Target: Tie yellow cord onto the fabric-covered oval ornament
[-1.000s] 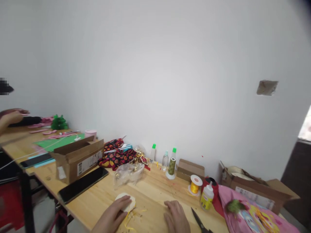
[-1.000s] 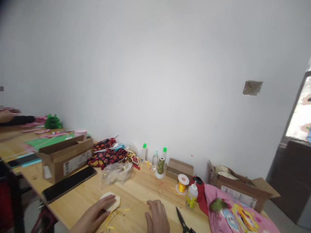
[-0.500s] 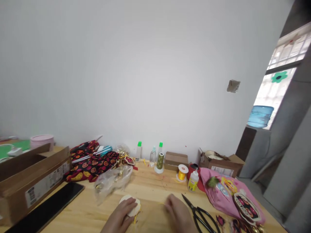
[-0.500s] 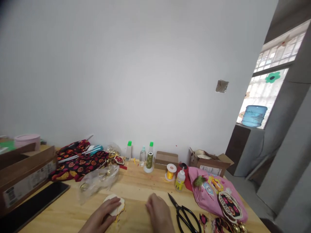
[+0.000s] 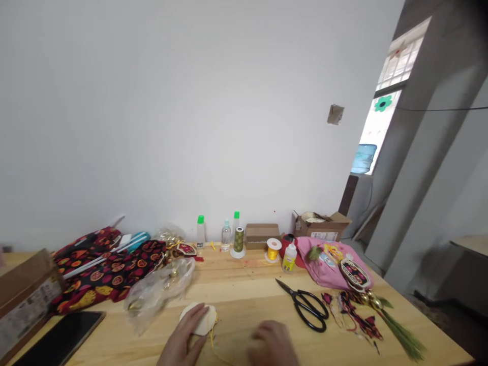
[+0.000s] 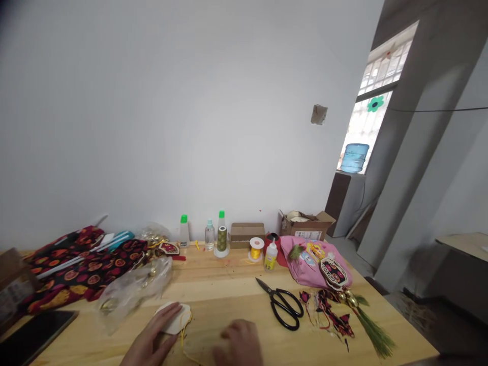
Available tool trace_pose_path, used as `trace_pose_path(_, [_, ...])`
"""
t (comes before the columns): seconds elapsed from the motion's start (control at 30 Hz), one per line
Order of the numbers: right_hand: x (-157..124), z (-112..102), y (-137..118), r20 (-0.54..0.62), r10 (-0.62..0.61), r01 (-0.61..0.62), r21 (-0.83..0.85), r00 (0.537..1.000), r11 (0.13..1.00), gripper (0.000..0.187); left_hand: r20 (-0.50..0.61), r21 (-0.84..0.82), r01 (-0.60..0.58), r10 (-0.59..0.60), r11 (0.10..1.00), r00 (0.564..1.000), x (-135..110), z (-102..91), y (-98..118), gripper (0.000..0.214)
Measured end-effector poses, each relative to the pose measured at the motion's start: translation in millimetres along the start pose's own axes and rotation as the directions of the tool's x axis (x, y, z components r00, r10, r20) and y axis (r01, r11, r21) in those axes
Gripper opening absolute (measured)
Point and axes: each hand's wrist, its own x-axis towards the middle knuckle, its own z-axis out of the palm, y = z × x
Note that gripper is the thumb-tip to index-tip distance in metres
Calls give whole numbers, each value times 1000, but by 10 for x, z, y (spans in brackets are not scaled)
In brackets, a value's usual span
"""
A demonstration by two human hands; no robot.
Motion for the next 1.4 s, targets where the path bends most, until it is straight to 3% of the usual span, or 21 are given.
trace_pose_path(0.1, [195, 523, -490, 3, 31, -31, -49, 1000, 998, 34, 1, -9, -5, 5, 1000, 1000, -10, 21, -28, 38])
trace_pose_path(0.17, [254, 652, -686, -23, 25, -28, -104, 999, 994, 19, 2, -9, -3, 3, 1000, 1000, -12, 20, -34, 36])
trace_pose_path(0.2, [267, 646, -727, -20, 18, -20, -118, 1000, 993, 12, 4, -6, -4, 4, 1000, 1000, -11, 15, -30, 35])
trace_pose_path(0.27, [271, 529, -703, 15, 45, -44, -65, 999, 997, 14, 15, 2, -16, 16, 1000, 1000, -8, 3, -18, 32])
trace_pose_path(0.43, [200, 84, -379, 160, 198, -227, 186, 967, 956, 12, 68, 60, -86, 82, 995, 994, -16, -12, -21, 27])
trace_pose_path(0.53, [143, -50, -268, 339, 293, -432, 477, 894, 765, 9, 81, 120, -148, 139, 982, 987, -13, -13, -14, 29])
trace_pose_path(0.6, [124, -81, -253, 401, 290, -489, 604, 869, 629, 8, 103, 165, -180, 164, 970, 981, 7, -16, 29, 31])
trace_pose_path(0.73, [133, -81, -249, 388, 248, -458, 683, 888, 569, 6, 134, 243, -209, 180, 947, 974, 108, -9, 185, 28])
trace_pose_path(0.87, [161, -77, -194, 361, 206, -414, 729, 909, 546, 11, 160, 199, -177, 147, 964, 976, 226, 21, 333, 21])
trace_pose_path(1.03, [176, -104, -156, 314, 256, -405, 733, 914, 547, 14, 177, -44, 44, -35, 998, 984, 254, 17, 378, 27])
trace_pose_path(1.17, [154, -57, -139, 252, 307, -391, 714, 918, 581, 9, 140, -123, 192, -174, 974, 975, 194, -19, 322, 31])
trace_pose_path(1.3, [132, 9, -107, 152, 355, -353, 704, 922, 617, 7, 48, -134, 164, -159, 977, 986, 137, -72, 281, 27])
trace_pose_path(1.4, [134, 5, -96, 142, 399, -368, 729, 906, 577, 6, 26, -165, 161, -158, 973, 987, 126, -115, 336, 22])
